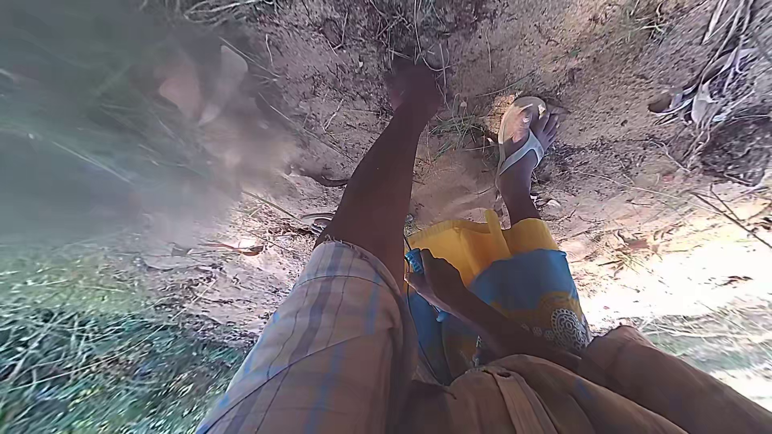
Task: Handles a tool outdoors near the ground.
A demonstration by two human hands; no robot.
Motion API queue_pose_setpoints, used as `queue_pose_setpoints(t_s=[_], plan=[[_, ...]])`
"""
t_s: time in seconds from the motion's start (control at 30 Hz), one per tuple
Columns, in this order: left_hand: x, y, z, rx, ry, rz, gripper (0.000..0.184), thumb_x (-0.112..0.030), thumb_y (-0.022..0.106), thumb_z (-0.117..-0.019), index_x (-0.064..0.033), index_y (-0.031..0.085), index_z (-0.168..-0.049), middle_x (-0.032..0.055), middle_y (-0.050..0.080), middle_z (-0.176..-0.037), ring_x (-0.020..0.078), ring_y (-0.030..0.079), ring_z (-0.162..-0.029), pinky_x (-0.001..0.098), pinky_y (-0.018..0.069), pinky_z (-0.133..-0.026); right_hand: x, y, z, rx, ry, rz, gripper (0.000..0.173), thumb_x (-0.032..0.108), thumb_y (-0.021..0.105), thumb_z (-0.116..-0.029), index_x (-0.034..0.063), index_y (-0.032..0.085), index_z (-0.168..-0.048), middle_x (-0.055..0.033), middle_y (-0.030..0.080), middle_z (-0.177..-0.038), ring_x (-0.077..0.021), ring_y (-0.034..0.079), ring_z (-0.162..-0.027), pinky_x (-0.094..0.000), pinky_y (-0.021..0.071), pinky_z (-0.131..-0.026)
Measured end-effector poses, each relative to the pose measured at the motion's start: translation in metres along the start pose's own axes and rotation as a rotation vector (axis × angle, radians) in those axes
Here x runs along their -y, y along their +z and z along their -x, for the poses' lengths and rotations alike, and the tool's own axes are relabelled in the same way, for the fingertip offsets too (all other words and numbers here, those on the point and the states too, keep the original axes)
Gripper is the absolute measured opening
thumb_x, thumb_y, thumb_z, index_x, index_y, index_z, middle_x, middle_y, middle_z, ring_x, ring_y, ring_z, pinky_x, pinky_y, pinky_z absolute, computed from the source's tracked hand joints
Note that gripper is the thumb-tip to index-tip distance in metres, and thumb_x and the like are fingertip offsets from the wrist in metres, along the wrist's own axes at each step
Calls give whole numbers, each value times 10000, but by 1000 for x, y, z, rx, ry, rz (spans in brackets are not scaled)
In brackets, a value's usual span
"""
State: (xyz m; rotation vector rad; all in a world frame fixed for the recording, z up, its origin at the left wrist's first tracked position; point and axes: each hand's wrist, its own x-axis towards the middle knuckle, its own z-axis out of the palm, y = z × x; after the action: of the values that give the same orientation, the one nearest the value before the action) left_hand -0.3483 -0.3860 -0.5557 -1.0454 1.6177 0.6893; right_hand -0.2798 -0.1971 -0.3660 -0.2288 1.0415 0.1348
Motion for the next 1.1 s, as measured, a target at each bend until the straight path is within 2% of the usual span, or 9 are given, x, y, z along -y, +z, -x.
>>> queue_pose_setpoints(t_s=[0.13,0.27,0.5,0.6,0.7,0.9,0.97,1.03,1.1], plan=[[7,-8,0,110,67,120,431,-169,544,-1042,133,525,-1350,354,501,-1438,488,472,-1388,655,398,-1097,1,-3,2,10,-2,-37,530,362,552,-1058,36,441,-1461,-178,654,-1226,-302,653,-1143,-475,514,-940],[13,-6,-1,154,96,242,450,-220,383,-1111,140,538,-1332,347,531,-1414,455,502,-1373,624,372,-1121,1,-3,2,19,-2,-61,532,369,554,-1057,35,443,-1457,-173,654,-1221,-298,652,-1139,-475,513,-936],[-14,-6,14,128,-39,155,478,-92,628,-973,104,512,-1393,333,490,-1469,489,434,-1418,703,350,-1094,5,-5,6,-4,-1,-51,470,317,532,-1067,29,465,-1432,-184,656,-1209,-305,653,-1139,-478,511,-933],[-10,-1,10,106,-70,225,452,-183,579,-1023,105,531,-1368,313,519,-1452,455,474,-1398,666,374,-1097,5,-5,7,-11,4,-38,461,316,528,-1070,31,467,-1428,-185,659,-1201,-311,656,-1134,-481,515,-929],[7,3,3,62,-21,356,476,-277,396,-1112,69,513,-1417,293,516,-1472,425,474,-1414,627,366,-1126,5,-4,5,-17,6,-38,464,314,526,-1068,33,462,-1431,-182,659,-1183,-304,660,-1108,-477,516,-915],[30,10,-1,52,101,649,467,-249,346,-1135,116,523,-1366,312,547,-1409,392,529,-1348,546,388,-1131,3,-2,1,-13,23,-32,493,345,555,-1057,41,457,-1433,-171,655,-1186,-296,659,-1103,-475,519,-910],[35,9,12,17,256,819,391,-188,380,-1121,114,575,-1273,243,609,-1247,261,586,-1146,419,447,-1028,2,-3,0,-19,20,-30,523,369,570,-1053,39,452,-1442,-173,656,-1192,-298,659,-1103,-473,521,-915],[41,-9,46,-60,455,905,286,-168,405,-1106,24,608,-1045,35,557,-919,55,531,-838,255,451,-822,2,-1,-1,-22,11,-25,536,372,567,-1054,31,449,-1450,-180,654,-1204,-300,656,-1109,-473,517,-926],[62,-47,81,-270,536,931,224,-142,452,-1085,-64,611,-948,-96,533,-803,-64,530,-751,161,470,-765,5,1,-2,-37,-10,-29,534,368,567,-1055,18,455,-1443,-185,652,-1198,-302,656,-1099,-472,514,-926]])
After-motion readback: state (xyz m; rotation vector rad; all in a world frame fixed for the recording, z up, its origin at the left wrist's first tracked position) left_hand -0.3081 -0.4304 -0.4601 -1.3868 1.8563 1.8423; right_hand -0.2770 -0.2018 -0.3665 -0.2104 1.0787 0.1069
